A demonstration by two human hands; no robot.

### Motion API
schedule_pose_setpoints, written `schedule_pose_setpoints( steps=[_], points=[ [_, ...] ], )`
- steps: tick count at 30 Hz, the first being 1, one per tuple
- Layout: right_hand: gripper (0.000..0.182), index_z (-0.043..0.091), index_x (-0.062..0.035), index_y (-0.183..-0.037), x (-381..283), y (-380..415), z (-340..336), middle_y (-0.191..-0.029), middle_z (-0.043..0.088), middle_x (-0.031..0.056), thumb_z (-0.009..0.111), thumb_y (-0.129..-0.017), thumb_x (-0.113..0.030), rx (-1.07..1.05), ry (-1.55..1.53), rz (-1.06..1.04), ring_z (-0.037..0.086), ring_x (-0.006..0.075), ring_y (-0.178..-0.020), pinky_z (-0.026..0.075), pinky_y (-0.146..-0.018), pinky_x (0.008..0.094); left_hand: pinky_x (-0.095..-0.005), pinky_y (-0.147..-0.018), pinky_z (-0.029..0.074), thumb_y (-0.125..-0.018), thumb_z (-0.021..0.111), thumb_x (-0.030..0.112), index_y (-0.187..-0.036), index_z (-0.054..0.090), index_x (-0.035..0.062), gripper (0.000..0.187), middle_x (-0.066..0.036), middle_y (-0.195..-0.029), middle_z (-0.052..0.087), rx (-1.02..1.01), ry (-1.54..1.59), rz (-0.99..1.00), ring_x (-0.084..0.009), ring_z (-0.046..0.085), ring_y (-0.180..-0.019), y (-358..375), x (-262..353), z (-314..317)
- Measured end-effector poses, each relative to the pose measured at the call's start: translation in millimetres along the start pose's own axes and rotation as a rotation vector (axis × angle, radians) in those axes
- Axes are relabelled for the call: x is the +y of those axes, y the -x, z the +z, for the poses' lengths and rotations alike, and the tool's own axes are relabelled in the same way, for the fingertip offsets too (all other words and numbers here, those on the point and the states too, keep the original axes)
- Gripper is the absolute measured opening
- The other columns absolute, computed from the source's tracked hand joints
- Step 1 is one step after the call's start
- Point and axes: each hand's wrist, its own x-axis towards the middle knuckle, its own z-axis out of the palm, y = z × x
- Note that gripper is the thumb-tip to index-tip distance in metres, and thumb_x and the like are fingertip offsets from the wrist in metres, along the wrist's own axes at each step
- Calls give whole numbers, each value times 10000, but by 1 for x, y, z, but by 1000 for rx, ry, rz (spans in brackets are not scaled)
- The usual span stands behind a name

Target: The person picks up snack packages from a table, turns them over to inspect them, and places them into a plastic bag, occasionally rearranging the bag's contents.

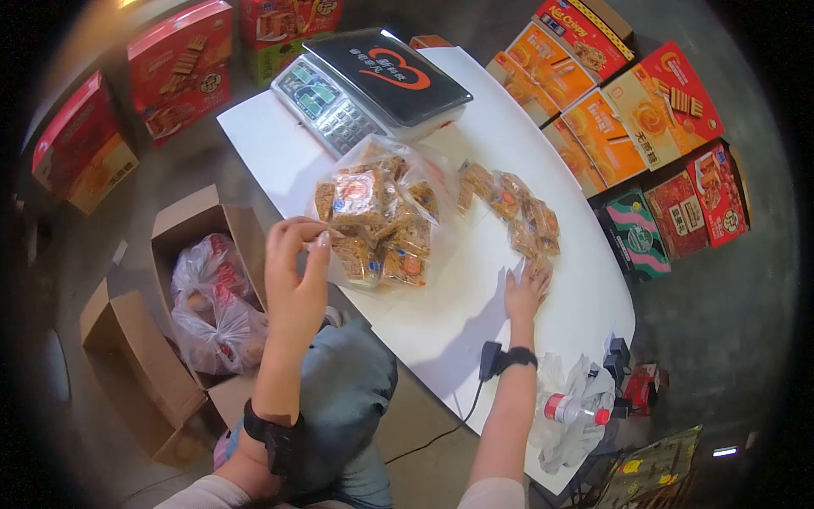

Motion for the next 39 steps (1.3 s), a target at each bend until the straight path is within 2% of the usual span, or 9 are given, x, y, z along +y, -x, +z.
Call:
schedule_pose_setpoints(
  steps=[4, 15, 17, 22, 29, 32, 35, 37, 39],
  points=[
    [733, 184, -145, -1407, -20, 43, -14, -1462, 104, 164, 525, -814, -409, 80, -26, -49, 100, 351, -1343, 96, -1031, 590, -340, -770, 426, -812, 535, 95, -866, 575, 6, 112, -120, -908, 557, -68, 166, -52, -268, 554, -855, 3, 1, 6],
    [856, 153, -47, -1396, -77, 205, -57, -1439, 168, 189, 626, -728, -297, -41, -68, -311, 145, 362, -1330, 100, -1034, 581, -350, -710, 449, -818, 536, 123, -897, 560, -1, 149, -139, -878, 563, -114, 221, -22, -272, 577, -795, 15, 9, 12],
    [854, 164, -21, -1386, -78, 230, -50, -1427, 182, 210, 633, -721, -279, -33, -87, -346, 150, 384, -1322, 105, -1034, 580, -343, -677, 462, -821, 536, 136, -909, 562, -6, 169, -145, -872, 567, -234, 329, -193, -260, 588, -776, 16, 19, 8],
    [806, 187, 61, -1344, -86, 280, -48, -1329, 277, 277, 630, -727, -208, 150, -117, -433, 213, 428, -1273, 151, -1039, 550, -339, -639, 474, -827, 530, 164, -924, 565, -8, 201, -153, -866, 571, -254, 298, -130, -250, 600, -754, 20, 16, 11],
    [848, 187, 48, -1339, -56, 305, -25, -1283, 311, 283, 696, -679, -108, 280, -141, -480, 251, 423, -1244, 165, -1039, 554, -342, -643, 474, -828, 530, 185, -937, 570, -13, 229, -173, -878, 587, -297, 270, -155, -263, 607, -754, 23, 21, 7],
    [809, 266, 10, -1314, -61, 301, -33, -1332, 259, 244, 713, -646, -82, 292, -345, -377, 294, 424, -1200, 137, -1035, 594, -339, -655, 469, -832, 526, 181, -940, 571, -13, 227, -170, -877, 592, -298, 287, -144, -262, 606, -759, 26, 18, 10],
    [702, 364, -9, -1270, -71, 295, -57, -1349, 287, 214, 711, -667, -110, 188, -171, -352, 293, 412, -1214, 120, -1038, 591, -335, -671, 465, -841, 520, 184, -947, 571, -11, 227, -161, -871, 595, -317, 294, -147, -259, 602, -757, 28, 15, 12],
    [637, 417, -14, -1233, -65, 292, -55, -1336, 320, 210, 709, -682, -148, 234, -167, -367, 297, 399, -1219, 111, -1040, 586, -282, -709, 453, -868, 504, 167, -989, 563, -8, 220, -107, -853, 611, -346, 251, -171, -160, 592, -790, 29, 15, 12],
    [577, 470, -19, -1195, -61, 290, -56, -1323, 354, 207, 707, -697, -187, 276, -166, -386, 302, 387, -1223, 102, -1042, 580, -273, -703, 449, -869, 505, 171, -984, 564, -9, 221, -99, -822, 607, -351, 234, -165, -154, 590, -781, 29, 17, 11]
  ],
)
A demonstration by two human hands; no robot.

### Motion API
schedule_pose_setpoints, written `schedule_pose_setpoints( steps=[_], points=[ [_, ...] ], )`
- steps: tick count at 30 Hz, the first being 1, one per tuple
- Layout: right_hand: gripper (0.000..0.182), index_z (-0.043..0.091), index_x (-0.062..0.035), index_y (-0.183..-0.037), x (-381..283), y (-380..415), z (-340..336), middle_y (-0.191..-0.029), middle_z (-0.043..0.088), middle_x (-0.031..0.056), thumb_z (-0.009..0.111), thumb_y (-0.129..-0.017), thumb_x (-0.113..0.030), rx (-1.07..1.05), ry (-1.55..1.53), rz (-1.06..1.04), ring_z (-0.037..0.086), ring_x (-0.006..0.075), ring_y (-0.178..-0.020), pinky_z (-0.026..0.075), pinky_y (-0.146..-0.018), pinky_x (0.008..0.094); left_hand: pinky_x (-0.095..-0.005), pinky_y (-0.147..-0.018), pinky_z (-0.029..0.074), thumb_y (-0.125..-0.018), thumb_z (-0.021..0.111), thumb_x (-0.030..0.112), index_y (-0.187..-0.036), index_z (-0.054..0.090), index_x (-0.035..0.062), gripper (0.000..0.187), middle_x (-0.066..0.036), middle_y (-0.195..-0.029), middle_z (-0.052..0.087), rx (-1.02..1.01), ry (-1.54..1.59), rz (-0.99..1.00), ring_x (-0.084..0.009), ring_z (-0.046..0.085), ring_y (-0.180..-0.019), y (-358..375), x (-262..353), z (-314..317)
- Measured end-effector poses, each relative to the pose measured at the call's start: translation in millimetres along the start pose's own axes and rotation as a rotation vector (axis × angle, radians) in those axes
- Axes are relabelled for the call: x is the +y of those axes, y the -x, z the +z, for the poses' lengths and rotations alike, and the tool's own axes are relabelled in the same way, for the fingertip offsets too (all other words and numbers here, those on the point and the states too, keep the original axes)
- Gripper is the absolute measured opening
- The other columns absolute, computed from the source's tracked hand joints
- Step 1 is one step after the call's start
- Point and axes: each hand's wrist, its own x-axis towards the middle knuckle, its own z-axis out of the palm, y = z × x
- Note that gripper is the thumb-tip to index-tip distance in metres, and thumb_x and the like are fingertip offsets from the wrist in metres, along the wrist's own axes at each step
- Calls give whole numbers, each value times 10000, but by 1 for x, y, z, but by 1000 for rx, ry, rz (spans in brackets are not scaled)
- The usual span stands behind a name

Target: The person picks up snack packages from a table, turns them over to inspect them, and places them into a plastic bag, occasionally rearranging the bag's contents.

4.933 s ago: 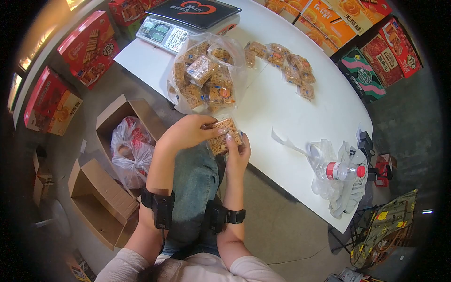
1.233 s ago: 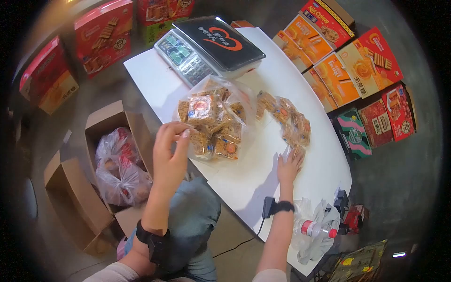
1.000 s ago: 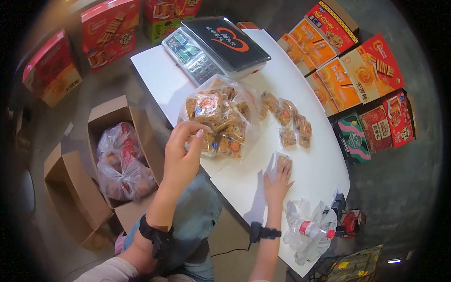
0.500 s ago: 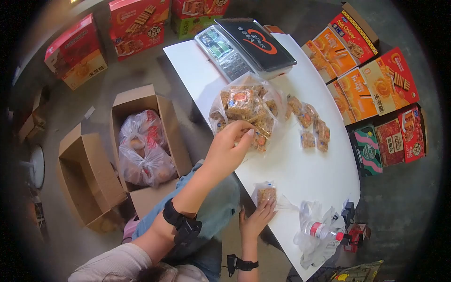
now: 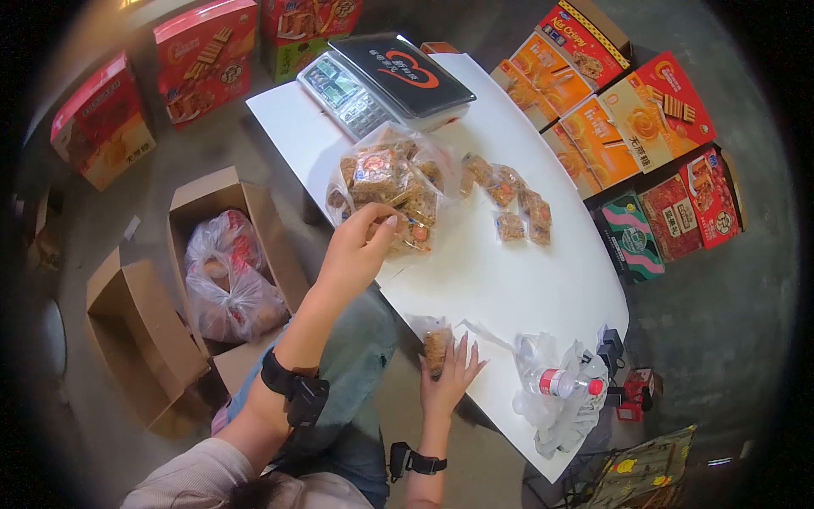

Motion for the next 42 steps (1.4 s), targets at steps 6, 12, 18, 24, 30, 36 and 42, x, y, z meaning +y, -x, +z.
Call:
schedule_pose_setpoints(
  steps=[6, 12, 18, 24, 30, 36, 42],
  points=[
    [343, 573, 23, -1027, 3, -8, -7, -1117, 550, 148, 521, -859, -271, 290, -687, 450, 496, 257, -1080, 386, -927, 399, -329, -697, 461, -853, 519, 215, -969, 572, 4, 246, -154, -895, 607, -55, 10, -41, -253, 612, -797, 3, 3, 1],
    [488, 470, -12, -1156, -31, -90, -35, -998, 589, 120, 385, -895, -416, 667, -1653, 738, 586, 229, -841, 469, -721, 349, -258, -591, 421, -895, 482, 284, -924, 588, -14, 318, -58, -613, 550, -224, -313, -150, -130, 526, -593, 8, 13, 5],
    [538, 476, -88, -1059, -84, -95, -28, -642, 492, 33, 321, -880, -572, 552, -2044, 833, 404, 140, -452, 329, -430, 274, -223, -448, 335, -910, 468, 331, -919, 604, -28, 384, 15, -523, 447, -443, 160, -298, -54, 432, -469, 11, 18, 3],
    [543, 426, -10, -1172, -83, -73, -17, -698, 587, 120, 473, -875, -461, 82, -1958, 556, 416, 124, -326, 355, -324, 241, -230, -407, 318, -934, 418, 333, -1009, 552, -56, 419, 2, -500, 441, -452, 24, -375, -70, 389, -406, 10, 13, 3],
    [561, 360, 23, -1276, -78, -78, -23, -948, 589, 172, 618, -817, -171, 0, -2058, 468, 568, 138, -552, 444, -444, 219, -208, -488, 339, -964, 301, 338, -1012, 580, -22, 458, 9, -557, 452, -476, 123, -229, -69, 433, -506, 1, -5, -4],
    [482, 434, 7, -1246, -76, -75, -16, -1239, 461, 110, 616, -806, -67, 207, -1954, 317, 560, 132, -830, 495, -617, 257, -227, -582, 388, -963, 311, 327, -990, 600, -21, 453, -19, -622, 475, -383, 116, -115, -96, 459, -639, 4, -17, 5],
    [414, 471, -9, -1224, -78, -76, -22, -1163, 526, 108, 585, -849, -143, 367, -1758, 518, 575, 136, -804, 484, -584, 239, -258, -814, 381, -957, 309, 373, -990, 588, -50, 508, -66, -912, 589, -472, -255, -207, -132, 495, -862, 5, -15, 7]
  ],
)
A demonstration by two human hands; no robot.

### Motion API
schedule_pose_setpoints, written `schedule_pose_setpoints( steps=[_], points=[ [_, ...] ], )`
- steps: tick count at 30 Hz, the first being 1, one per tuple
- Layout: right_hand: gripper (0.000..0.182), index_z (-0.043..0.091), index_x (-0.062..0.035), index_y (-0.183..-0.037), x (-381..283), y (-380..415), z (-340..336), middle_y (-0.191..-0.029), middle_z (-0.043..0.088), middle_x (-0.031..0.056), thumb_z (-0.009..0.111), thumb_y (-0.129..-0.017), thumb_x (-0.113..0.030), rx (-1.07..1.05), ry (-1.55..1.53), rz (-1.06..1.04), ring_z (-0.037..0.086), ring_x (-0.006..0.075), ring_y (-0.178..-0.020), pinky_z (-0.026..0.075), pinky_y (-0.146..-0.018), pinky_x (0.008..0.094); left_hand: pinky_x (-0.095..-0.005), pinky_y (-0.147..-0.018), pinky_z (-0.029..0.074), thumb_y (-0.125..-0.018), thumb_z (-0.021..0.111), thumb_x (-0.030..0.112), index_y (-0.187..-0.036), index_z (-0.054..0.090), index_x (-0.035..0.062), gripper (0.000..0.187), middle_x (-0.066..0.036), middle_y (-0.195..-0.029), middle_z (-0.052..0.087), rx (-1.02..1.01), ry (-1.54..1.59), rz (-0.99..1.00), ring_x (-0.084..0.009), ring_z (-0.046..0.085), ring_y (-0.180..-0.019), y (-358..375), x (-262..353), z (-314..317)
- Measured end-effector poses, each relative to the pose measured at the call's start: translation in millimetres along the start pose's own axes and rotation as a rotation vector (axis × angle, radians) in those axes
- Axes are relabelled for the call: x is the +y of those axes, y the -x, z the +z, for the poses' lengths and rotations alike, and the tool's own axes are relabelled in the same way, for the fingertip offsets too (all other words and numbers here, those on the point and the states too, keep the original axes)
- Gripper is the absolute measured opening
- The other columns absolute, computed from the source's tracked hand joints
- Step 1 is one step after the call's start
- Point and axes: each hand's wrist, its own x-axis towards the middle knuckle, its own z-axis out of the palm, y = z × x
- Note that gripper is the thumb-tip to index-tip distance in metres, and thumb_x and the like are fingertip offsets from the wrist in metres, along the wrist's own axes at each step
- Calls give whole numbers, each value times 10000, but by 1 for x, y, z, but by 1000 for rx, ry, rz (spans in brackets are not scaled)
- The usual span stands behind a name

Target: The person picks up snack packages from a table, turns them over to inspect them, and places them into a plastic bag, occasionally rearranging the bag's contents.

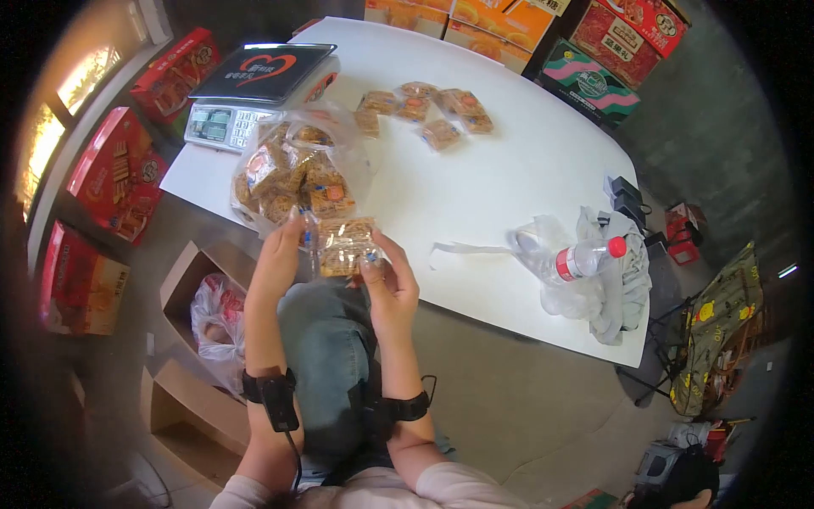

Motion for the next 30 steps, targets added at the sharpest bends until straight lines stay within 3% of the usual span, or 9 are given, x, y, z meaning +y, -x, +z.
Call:
schedule_pose_setpoints(
  steps=[4, 5, 12, 14, 15, 18, 20, 23, 30],
  points=[
    [453, 439, -30, -1262, -6, 0, 0, -1084, 545, 98, 586, -837, -83, 67, -11, -36, 546, 96, -762, 483, -606, 236, -249, -730, 386, -947, 357, 385, -953, 579, -60, 497, -36, -825, 562, -62, 53, 1, -102, 459, -781, 1, -1, 6],
    [502, 398, -28, -1294, -10, 0, 3, -1067, 553, 95, 589, -833, -79, 107, -5, -32, 532, 80, -779, 478, -614, 222, -273, -585, 394, -891, 481, 413, -873, 570, -71, 492, -56, -671, 532, 16, 92, 89, -110, 445, -637, -1, -9, 13],
    [392, 457, -40, -1250, 23, -5, -25, -1020, 567, 75, 460, -920, -251, 131, 96, 113, 535, 90, -815, 462, -609, 228, -274, -554, 402, -763, 667, 312, -792, 606, -50, 368, -67, -647, 550, -207, -226, 135, -106, 461, -587, 9, -3, 8],
    [424, 512, -46, -1199, 38, -7, -39, -905, 575, 39, 361, -948, -353, 13, 468, 205, 532, 90, -789, 446, -597, 246, -278, -550, 403, -736, 686, 304, -764, 610, -49, 362, -82, -644, 553, -176, -319, 168, -128, 470, -569, 14, 0, 6],
    [522, 542, 19, -1120, 23, -6, -32, -927, 626, 153, 310, -941, -413, 6, 582, 311, 593, 197, -884, 456, -763, 338, -282, -546, 405, -710, 705, 297, -736, 614, -48, 357, -97, -640, 556, -148, -406, 200, -150, 478, -551, 16, 2, 5],
    [588, 545, 17, -1108, 14, -5, -32, -808, 634, 145, 258, -935, -467, 98, 942, 302, 615, 221, -798, 459, -746, 344, -312, -556, 416, -679, 719, 308, -694, 611, -40, 364, -110, -618, 543, -49, -454, 358, -226, 505, -562, 18, -9, 5],
    [625, 521, -8, -1154, 3, -5, -32, -645, 608, 125, 220, -926, -507, 56, 884, 350, 610, 196, -640, 464, -580, 296, -328, -577, 419, -655, 728, 320, -671, 608, -26, 366, -102, -615, 535, -17, -547, 506, -246, 511, -592, 19, -8, 5],
    [700, 430, -70, -1270, -5, -6, -28, -470, 518, 95, 155, -890, -589, -116, 204, 566, 488, 137, -395, 291, -336, 212, -343, -628, 420, -617, 732, 363, -639, 614, 19, 364, -72, -620, 524, 30, -664, 744, -250, 518, -653, 25, -4, 9],
    [752, 468, -49, -1177, -15, -7, -39, -567, 571, 130, 112, -863, -633, -255, -84, 521, 499, 168, -421, 341, -392, 227, -341, -703, 408, -644, 701, 347, -719, 632, 50, 314, -57, -723, 554, -3, -676, 843, -243, 528, -768, 38, 2, 9]
  ],
)
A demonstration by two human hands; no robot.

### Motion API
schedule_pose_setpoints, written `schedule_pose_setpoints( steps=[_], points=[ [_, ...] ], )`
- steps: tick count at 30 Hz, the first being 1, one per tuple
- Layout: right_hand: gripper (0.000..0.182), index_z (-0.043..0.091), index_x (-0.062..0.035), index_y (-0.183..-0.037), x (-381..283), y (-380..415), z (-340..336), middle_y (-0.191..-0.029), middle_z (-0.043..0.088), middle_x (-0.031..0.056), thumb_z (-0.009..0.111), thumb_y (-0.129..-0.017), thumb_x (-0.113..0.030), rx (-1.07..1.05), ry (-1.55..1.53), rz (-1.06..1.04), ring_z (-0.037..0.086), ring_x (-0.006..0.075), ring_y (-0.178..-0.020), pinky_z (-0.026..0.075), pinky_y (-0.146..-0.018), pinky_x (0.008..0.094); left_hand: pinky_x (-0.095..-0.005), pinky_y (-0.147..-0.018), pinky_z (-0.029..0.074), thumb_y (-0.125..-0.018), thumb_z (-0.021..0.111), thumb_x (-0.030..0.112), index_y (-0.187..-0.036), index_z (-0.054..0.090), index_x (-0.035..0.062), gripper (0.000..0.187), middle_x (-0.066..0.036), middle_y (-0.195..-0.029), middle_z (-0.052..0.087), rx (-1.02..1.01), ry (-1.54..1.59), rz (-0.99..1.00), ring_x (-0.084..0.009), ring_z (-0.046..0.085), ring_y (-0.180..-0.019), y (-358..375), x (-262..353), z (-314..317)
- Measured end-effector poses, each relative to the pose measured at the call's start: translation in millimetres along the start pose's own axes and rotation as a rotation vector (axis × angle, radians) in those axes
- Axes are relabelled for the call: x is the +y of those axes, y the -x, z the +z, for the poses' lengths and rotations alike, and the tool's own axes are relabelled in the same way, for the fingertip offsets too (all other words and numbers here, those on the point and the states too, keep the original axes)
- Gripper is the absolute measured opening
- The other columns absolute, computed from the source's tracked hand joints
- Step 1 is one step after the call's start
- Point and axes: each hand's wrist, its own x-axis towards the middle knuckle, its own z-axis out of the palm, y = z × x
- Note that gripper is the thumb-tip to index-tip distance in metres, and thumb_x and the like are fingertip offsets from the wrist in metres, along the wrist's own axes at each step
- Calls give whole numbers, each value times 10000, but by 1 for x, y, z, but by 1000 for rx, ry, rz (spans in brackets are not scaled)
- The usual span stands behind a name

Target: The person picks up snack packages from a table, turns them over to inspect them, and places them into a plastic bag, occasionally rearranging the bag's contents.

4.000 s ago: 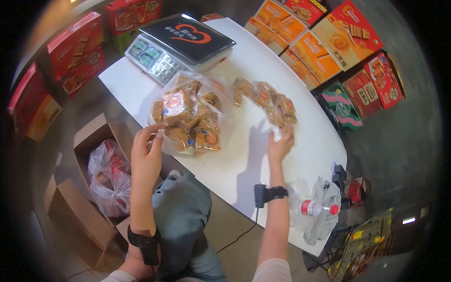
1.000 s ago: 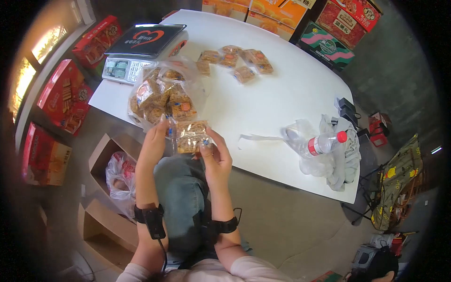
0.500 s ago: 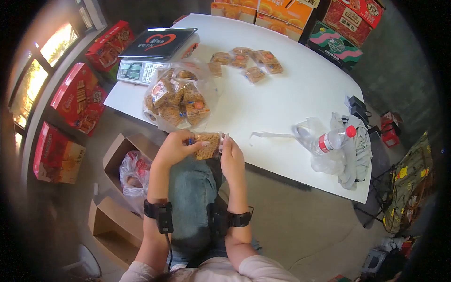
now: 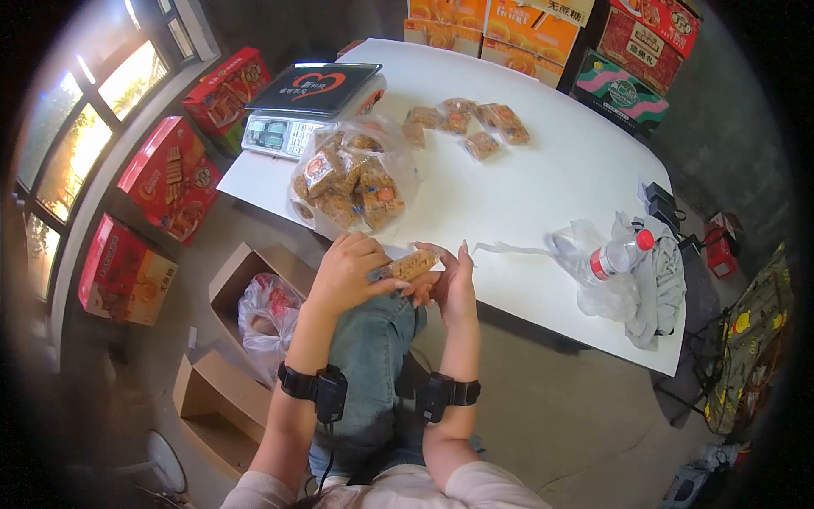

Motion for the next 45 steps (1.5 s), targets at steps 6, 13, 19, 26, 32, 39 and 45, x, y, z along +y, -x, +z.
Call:
schedule_pose_setpoints(
  steps=[6, 13, 19, 26, 32, 39, 45],
  points=[
    [484, 456, -102, -1039, 17, -5, 0, -854, 603, 108, 205, -934, -502, 58, 129, -201, 557, 162, -556, 423, -463, 226, -374, -761, 405, -874, 432, 307, -894, 623, 33, 334, -122, -823, 568, 126, 184, -312, -305, 533, -864, 4, -14, 9],
    [153, 507, -95, -989, 13, 0, 6, -778, 594, 39, 546, -882, -197, -92, 198, -179, 553, 76, -600, 405, -496, 192, -371, -840, 400, -934, 304, 379, -943, 606, -22, 502, -183, -939, 581, 50, 376, -659, -355, 528, -933, 14, -33, 24],
    [338, 476, -55, -1198, 17, -2, 17, -803, 600, 47, 481, -870, -137, -61, 189, -318, 552, 90, -602, 426, -532, 201, -303, -762, 419, -933, 346, 408, -970, 580, -79, 542, -160, -880, 603, -134, 533, -780, -189, 541, -806, 14, -36, 26],
    [372, 471, -3, -1203, 11, -1, 10, -786, 592, 22, 472, -882, -192, -99, 136, -79, 546, 75, -681, 429, -619, 183, -344, -681, 446, -868, 474, 430, -856, 609, -79, 527, -228, -763, 603, -194, 502, -738, -290, 583, -701, 12, -29, 17],
    [337, 591, 8, -872, 21, -6, 2, -712, 553, -13, 541, -877, -326, -18, 415, -106, 482, 38, -675, 366, -584, 177, -305, -639, 430, -892, 486, 358, -823, 594, -63, 441, -136, -671, 574, -286, 387, -639, -173, 511, -648, 8, -21, 8],
    [317, 594, -1, -819, 18, -6, 16, -684, 524, -36, 547, -874, -310, 188, 276, -283, 438, 31, -629, 336, -549, 185, -334, -622, 433, -879, 485, 393, -842, 598, -62, 470, -171, -702, 588, -204, 496, -621, -224, 539, -646, 14, -25, 12],
    [292, 605, -21, -860, 22, -9, 11, -662, 503, -44, 522, -886, -300, 309, 205, -316, 375, 21, -539, 292, -475, 188, -344, -635, 454, -816, 567, 430, -835, 614, -48, 480, -183, -727, 608, -314, 436, -532, -266, 584, -668, 12, -23, 5]
  ],
)
